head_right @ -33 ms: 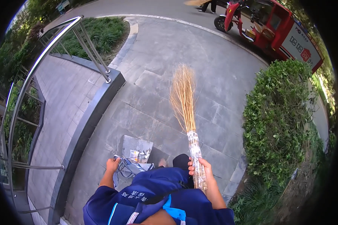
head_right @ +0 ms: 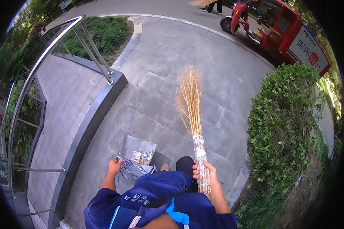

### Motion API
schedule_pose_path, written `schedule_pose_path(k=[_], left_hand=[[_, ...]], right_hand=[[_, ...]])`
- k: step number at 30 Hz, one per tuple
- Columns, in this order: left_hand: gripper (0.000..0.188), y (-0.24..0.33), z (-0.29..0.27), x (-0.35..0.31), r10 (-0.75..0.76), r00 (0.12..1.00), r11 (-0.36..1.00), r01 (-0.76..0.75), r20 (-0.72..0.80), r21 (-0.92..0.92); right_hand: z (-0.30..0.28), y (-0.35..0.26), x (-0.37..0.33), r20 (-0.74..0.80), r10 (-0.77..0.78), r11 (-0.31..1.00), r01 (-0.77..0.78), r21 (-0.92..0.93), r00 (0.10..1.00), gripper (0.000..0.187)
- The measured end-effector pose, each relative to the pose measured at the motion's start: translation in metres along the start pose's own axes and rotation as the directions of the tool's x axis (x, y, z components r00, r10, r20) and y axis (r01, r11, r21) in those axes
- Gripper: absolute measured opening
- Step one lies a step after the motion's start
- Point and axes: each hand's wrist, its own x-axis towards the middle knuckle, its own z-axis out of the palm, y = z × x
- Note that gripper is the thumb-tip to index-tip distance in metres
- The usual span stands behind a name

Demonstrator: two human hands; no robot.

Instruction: The person assembles a broom by inserting a handle into a broom head, picks up a dustpan, and walks along a paved pathway carrying the cleaning supplies.

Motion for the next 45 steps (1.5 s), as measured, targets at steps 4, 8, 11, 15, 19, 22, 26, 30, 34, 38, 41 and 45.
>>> schedule_pose_path(k=[4,8,11,15,19,22,26,30,34,38,41,45], left_hand=[[0.046,0.072,0.011,0.085,0.138,0.990,0.986,-0.135,-0.023,0.099],[0.044,0.170,-0.005,0.144,0.065,0.998,0.994,-0.066,0.021,0.083],[0.044,0.238,-0.026,0.190,0.006,1.000,0.995,-0.009,0.027,0.103],[0.043,0.303,-0.051,0.240,-0.029,0.998,0.996,0.033,-0.048,0.081],[0.042,0.364,-0.053,0.292,-0.080,0.996,0.996,0.082,-0.050,0.042],[0.043,0.388,-0.044,0.348,-0.115,0.992,0.993,0.117,-0.043,0.034],[0.048,0.421,-0.025,0.436,-0.154,0.988,0.987,0.155,-0.011,0.049],[0.056,0.470,-0.019,0.503,-0.195,0.980,0.980,0.193,0.028,0.055],[0.055,0.535,-0.038,0.549,-0.216,0.969,0.976,0.216,0.123,0.009],[0.053,0.567,-0.018,0.600,-0.230,0.973,0.973,0.229,0.028,0.021],[0.053,0.594,-0.006,0.630,-0.317,0.947,0.948,0.318,0.049,-0.010],[0.051,0.642,-0.007,0.668,-0.347,0.938,0.938,0.347,0.009,-0.025]], right_hand=[[0.019,-0.079,0.074,-0.046,-0.012,0.999,0.014,0.043,0.999,0.052],[0.030,-0.165,0.155,-0.022,0.024,0.998,-0.022,0.066,0.999,0.051],[0.066,-0.230,0.216,0.003,0.085,0.995,-0.086,0.048,0.996,0.049],[0.125,-0.309,0.282,-0.083,0.116,0.977,-0.129,-0.171,0.990,0.042],[0.156,-0.379,0.358,-0.150,0.129,0.936,-0.170,-0.308,0.980,0.037],[0.187,-0.412,0.408,-0.093,0.108,0.921,-0.135,-0.365,0.990,0.042],[0.228,-0.470,0.464,-0.037,0.204,0.886,-0.201,-0.417,0.978,0.057],[0.290,-0.544,0.544,-0.178,0.093,0.716,-0.190,-0.671,0.980,0.075],[0.342,-0.609,0.630,-0.118,0.061,0.719,-0.126,-0.684,0.991,0.078],[0.376,-0.663,0.721,-0.210,0.154,0.806,-0.246,-0.539,0.965,0.078],[0.397,-0.704,0.795,-0.251,0.182,0.632,-0.309,-0.711,0.951,0.078],[0.440,-0.752,0.899,-0.311,0.302,0.367,-0.411,-0.834,0.901,0.082]])
